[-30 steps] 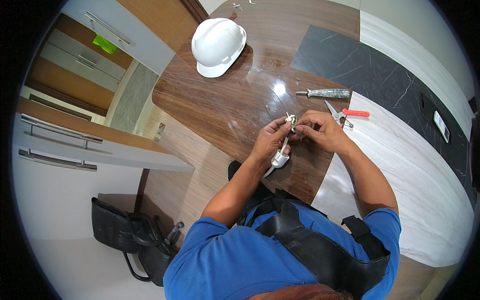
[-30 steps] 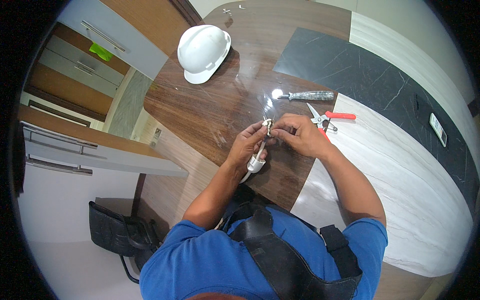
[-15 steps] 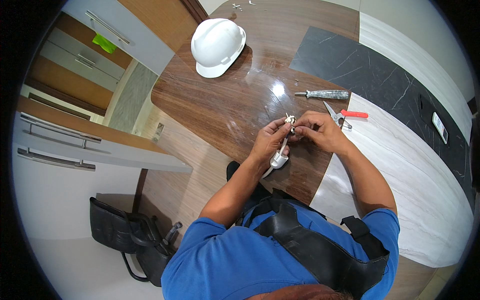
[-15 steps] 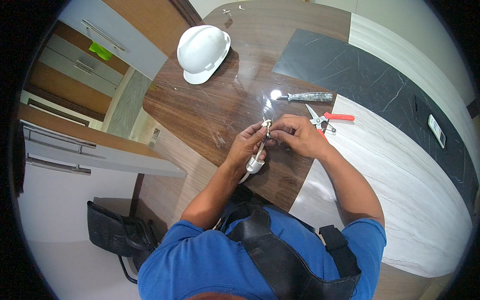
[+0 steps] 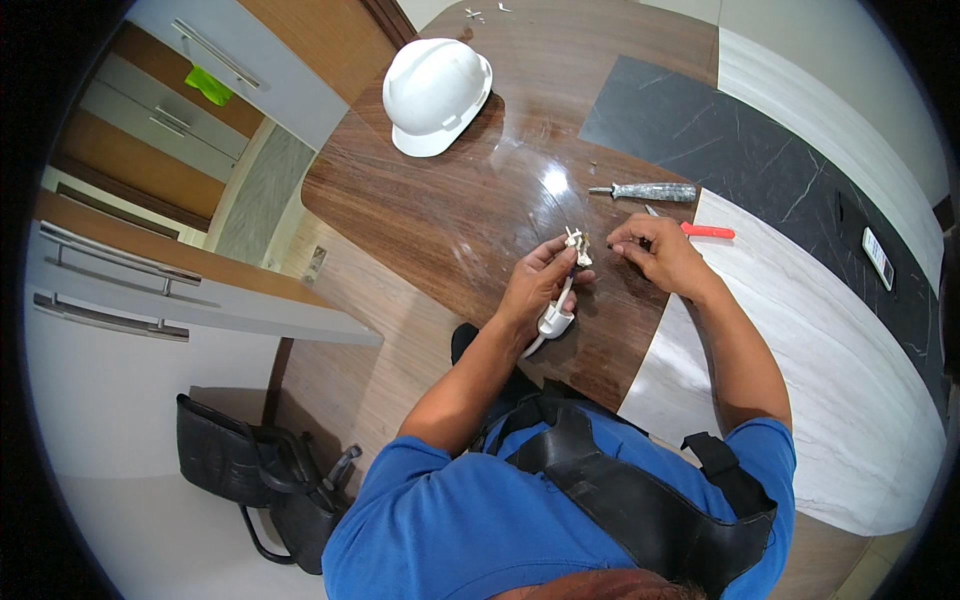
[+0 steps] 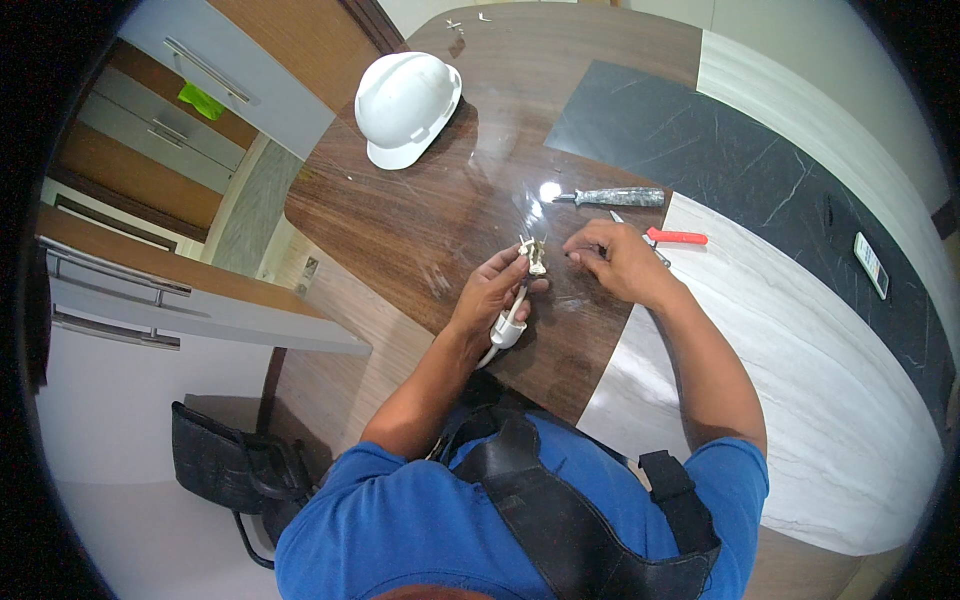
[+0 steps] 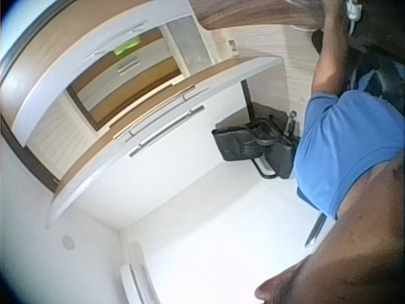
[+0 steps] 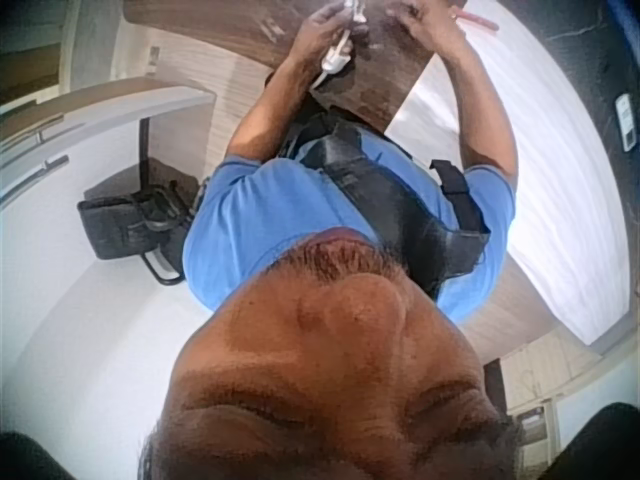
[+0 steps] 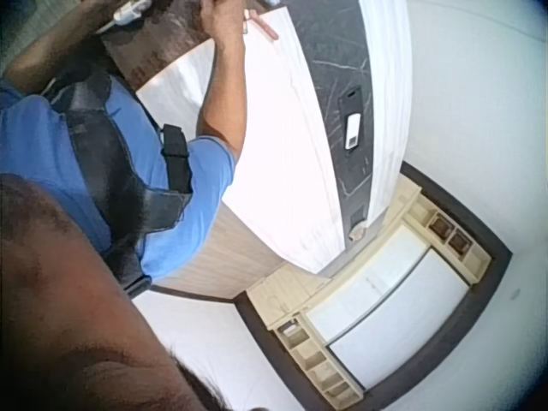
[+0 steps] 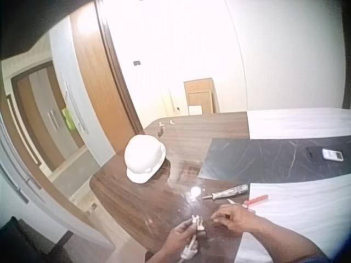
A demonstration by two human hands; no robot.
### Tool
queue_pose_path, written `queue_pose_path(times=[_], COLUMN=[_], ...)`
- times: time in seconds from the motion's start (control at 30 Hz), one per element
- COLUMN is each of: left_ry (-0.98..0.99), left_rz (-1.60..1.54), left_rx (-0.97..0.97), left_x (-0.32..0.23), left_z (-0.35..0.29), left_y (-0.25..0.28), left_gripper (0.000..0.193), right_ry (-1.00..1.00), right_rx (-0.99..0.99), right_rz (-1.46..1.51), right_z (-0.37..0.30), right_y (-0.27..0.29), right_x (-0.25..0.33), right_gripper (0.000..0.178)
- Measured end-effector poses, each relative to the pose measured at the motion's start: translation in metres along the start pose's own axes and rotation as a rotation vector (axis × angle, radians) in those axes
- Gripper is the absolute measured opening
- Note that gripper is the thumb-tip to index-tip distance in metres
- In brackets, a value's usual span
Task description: The person walks to a table and picks up a white electrical plug and tools. They use pliers to strip the wire insulation and a screwdriver to tighten the internal terminals of the plug. The person manipulates the wires and screws to secure the connection.
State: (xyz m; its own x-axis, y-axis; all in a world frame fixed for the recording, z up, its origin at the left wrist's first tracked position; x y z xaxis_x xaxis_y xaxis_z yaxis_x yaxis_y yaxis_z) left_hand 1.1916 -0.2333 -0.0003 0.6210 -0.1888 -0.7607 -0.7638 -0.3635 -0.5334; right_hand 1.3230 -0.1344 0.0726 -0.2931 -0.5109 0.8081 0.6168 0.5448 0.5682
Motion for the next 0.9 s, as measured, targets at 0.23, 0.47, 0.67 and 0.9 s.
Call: queue_pose_path(times=[0.23, 0.47, 0.67, 0.9], left_ry=[0.002, 0.019, 0.015, 0.032], left_rz=[-0.068, -0.070, -0.048, -0.061], left_rx=[0.071, 0.060, 0.048, 0.122], left_x=[0.001, 0.000, 0.000, 0.000], left_z=[0.001, -0.001, -0.001, -0.003], left_y=[-0.001, -0.003, -0.003, -0.005], left_gripper=[0.035, 0.033, 0.034, 0.041], right_ry=[0.043, 0.036, 0.035, 0.004], right_rx=[0.003, -0.044, -0.207, -0.094], right_rz=[-0.271, -0.238, -0.199, 0.091], right_z=[0.000, 0.002, 0.003, 0.003], right_y=[-0.003, 0.008, 0.024, 0.001], right_x=[-0.006, -0.009, -0.012, 0.011], right_gripper=[0.015, 0.015, 0.016, 0.023])
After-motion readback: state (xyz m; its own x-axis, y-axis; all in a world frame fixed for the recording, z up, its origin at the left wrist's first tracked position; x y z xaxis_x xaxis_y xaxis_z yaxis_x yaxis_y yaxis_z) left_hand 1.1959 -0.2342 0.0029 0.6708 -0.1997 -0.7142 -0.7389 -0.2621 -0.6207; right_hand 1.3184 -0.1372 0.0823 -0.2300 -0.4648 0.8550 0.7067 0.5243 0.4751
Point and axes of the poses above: each hand's wrist, its own z-axis towards the middle knuckle, its own y-axis out of the back of the hand, x = y × z, the point moved 9 cm from there along z, towards the middle knuckle, and after that the axes turned 5 degrees about -x, right-handed, at the moved point
